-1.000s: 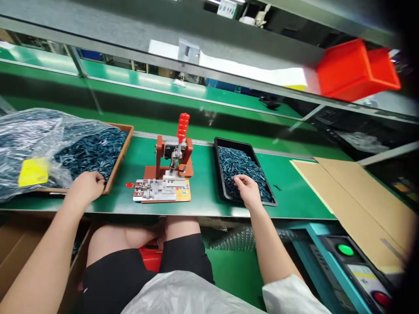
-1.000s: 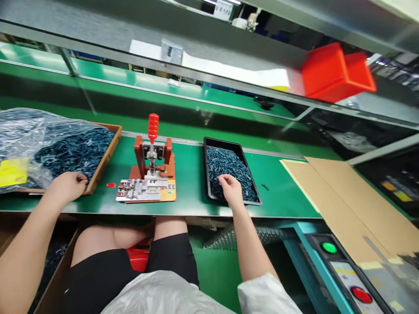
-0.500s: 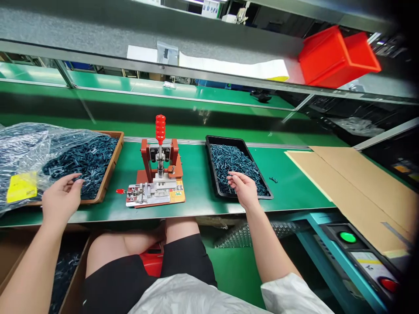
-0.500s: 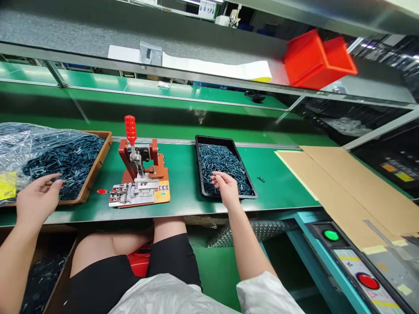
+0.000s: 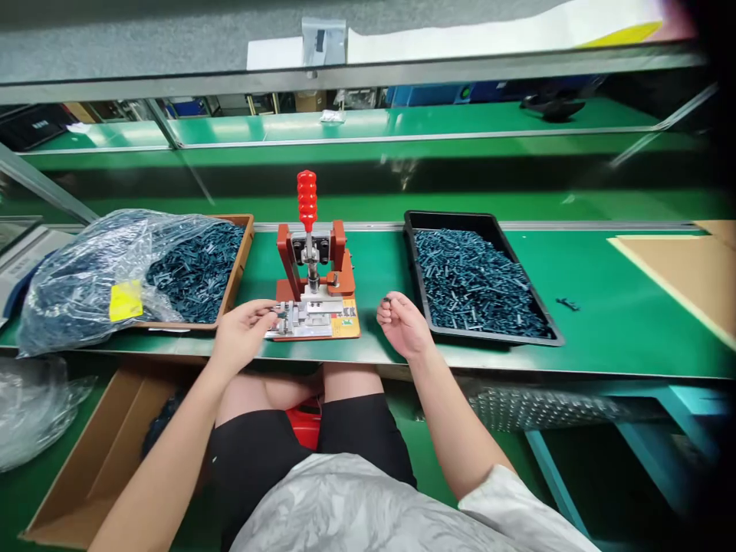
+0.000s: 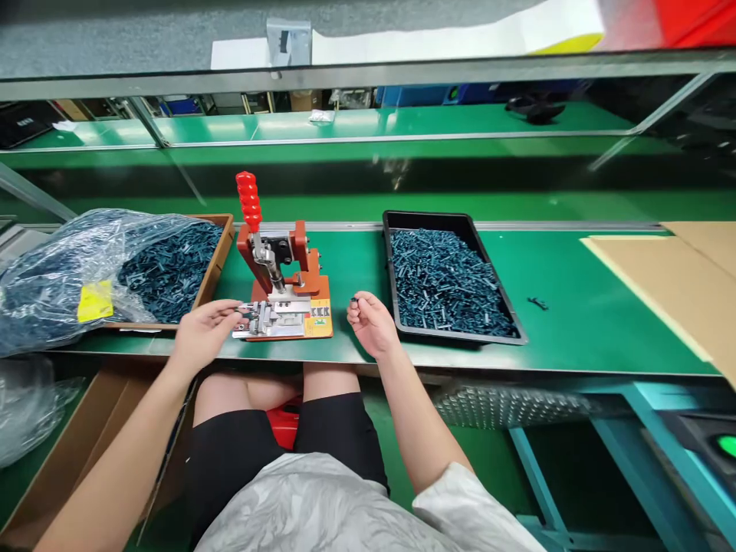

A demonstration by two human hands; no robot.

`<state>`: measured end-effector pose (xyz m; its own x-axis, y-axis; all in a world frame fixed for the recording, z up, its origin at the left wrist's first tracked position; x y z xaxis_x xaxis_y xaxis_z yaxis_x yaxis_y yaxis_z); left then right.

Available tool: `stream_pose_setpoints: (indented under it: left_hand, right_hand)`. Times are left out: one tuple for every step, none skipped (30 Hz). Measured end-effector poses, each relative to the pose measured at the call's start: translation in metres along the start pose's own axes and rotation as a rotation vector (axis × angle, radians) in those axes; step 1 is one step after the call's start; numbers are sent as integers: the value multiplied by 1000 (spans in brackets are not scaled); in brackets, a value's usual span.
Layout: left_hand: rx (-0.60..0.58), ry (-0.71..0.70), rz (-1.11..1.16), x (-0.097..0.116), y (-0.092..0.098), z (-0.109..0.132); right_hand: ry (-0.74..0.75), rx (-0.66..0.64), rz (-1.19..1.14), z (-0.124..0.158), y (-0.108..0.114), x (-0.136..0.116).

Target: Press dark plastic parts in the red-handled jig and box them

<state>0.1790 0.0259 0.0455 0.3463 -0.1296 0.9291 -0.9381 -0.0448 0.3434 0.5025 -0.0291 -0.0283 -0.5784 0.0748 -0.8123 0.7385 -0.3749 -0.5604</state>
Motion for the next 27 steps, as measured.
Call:
stream_pose_setpoints:
  left_hand:
    - [-25,-14,-36,-2,-7,0]
    - [-49,-38,-85,-4,-13,0]
    - [-70,-75,-144,-4,-19,0]
    - [-91,-121,-211,-4,-24,-1]
    - [-107,-174,-283,-4,-29,-2]
    - [-117,-231,-358,-4,-34,-4]
    - [-129,-288,-432,-3,-40,-5]
    - [-142,-342,-504,-3,-45,-7]
    - [-156,-384,-571,-4,-50,-9]
    - [-173,-414,-626,-5,-55,-10]
    - [-191,-434,-665,-6,-60,-12]
    - [-208,-445,-689,-7,-64,-13]
    - [-220,-447,-698,-9,-68,-14]
    - [-229,-442,-697,-10,-71,-15]
    - [-235,-433,-687,-11,-73,-16]
    - [-235,-418,-673,-11,-74,-16]
    - [-228,-399,-660,-12,-75,-16]
    - [-219,-379,-651,-12,-76,-16]
    - [-213,-361,-650,-12,-76,-16]
    - [-208,-349,-660,-12,-77,-15]
    - [-208,-343,-679,-11,-77,-14]
    - [-215,-343,-704,-11,-78,-13]
    - [-225,-346,-732,-10,-79,-13]
    - [-236,-347,-759,-9,-81,-13]
    - [-248,-346,-785,-8,-82,-13]
    - [-262,-343,-808,-6,-83,-14]
    - [-278,-339,-830,-5,-84,-15]
  right_hand:
    - [37,29,51,-2,2,8]
    - [80,60,109,-3,5,16]
    - [128,87,171,-4,8,22]
    - [174,104,237,-5,10,27]
    - [215,107,305,-5,11,31]
    - [247,102,367,-4,12,34]
    - [269,92,417,-4,12,35]
    - [281,84,447,-4,11,36]
    - [283,81,456,-3,10,35]
    - [281,82,452,-2,9,35]
    - [276,84,443,-2,7,34]
    - [273,83,438,-2,6,33]
    - [272,78,442,-1,5,33]
    - [272,74,450,-1,5,33]
    - [275,70,458,-1,4,33]
    - [279,69,463,0,4,33]
    - [280,68,467,0,4,33]
    - [280,65,473,0,4,33]
    - [277,60,480,0,4,34]
    - [272,54,486,1,4,34]
    - [266,47,490,1,3,34]
    - [259,40,492,1,2,34]
    - [251,34,492,2,1,35]
    - [245,28,495,2,1,35]
    - [244,23,506,3,0,35]
    - [251,20,532,4,-1,35]
    - [267,19,575,5,-2,35]
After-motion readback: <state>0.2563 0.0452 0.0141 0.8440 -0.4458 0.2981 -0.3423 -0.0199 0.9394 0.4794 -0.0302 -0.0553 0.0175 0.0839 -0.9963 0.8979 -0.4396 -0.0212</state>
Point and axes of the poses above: each hand's wrist, its own z-axis away from the middle knuckle, its own y-axis out of the back of the hand, x = y × z, the point moved 2 cm from there along -z, towards the middle knuckle, and after that the axes turned 9 degrees about x, right-handed, at the moved point
